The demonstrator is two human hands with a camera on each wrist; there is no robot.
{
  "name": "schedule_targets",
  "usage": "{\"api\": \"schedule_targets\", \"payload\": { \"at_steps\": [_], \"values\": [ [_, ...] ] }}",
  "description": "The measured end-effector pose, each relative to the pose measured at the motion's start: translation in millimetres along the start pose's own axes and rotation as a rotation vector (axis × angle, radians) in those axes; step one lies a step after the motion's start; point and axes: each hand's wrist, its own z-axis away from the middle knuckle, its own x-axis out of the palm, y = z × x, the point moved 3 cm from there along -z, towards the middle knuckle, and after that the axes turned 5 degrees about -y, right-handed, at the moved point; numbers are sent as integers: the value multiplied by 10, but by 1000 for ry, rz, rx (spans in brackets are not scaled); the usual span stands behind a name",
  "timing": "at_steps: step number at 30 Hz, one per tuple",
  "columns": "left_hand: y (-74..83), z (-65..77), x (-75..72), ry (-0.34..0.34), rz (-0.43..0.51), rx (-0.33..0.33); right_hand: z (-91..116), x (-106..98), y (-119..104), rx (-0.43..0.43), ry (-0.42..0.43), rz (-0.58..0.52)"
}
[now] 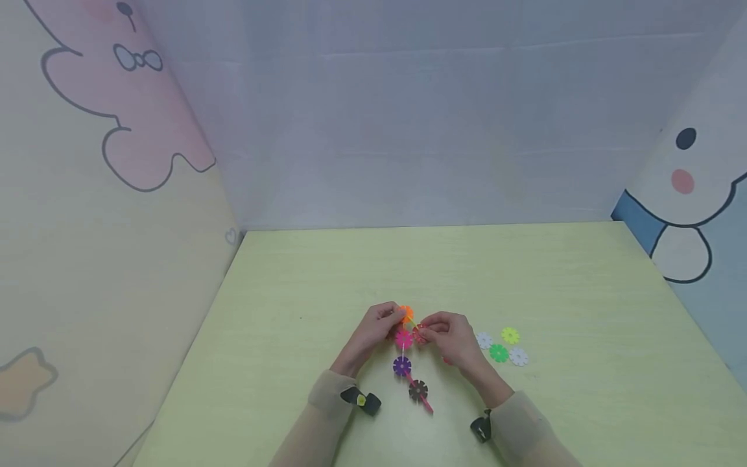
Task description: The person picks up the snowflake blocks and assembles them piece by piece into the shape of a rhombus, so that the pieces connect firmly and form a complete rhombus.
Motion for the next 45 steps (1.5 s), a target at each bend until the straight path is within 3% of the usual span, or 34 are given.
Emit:
{"api": "schedule_targets", "payload": {
  "at_steps": [13, 20, 25, 35, 45],
  "values": [
    [19, 16, -49, 8, -41, -6, 37, -4, -56, -6, -76, -45],
    [24, 9, -64, 27, -69, -18, 76, -21, -111, -50, -119, -47],
    [14, -2, -71, 8, -101, -31, 100, -27, -184, -61, -132, -45],
    [26, -1, -76, -63, -150, -29, 49, -39, -103, -67, -125, -26],
    [33, 3, -113, -71, -155, -51, 55, -32, -115, -97, -163, -23]
  ]
}}
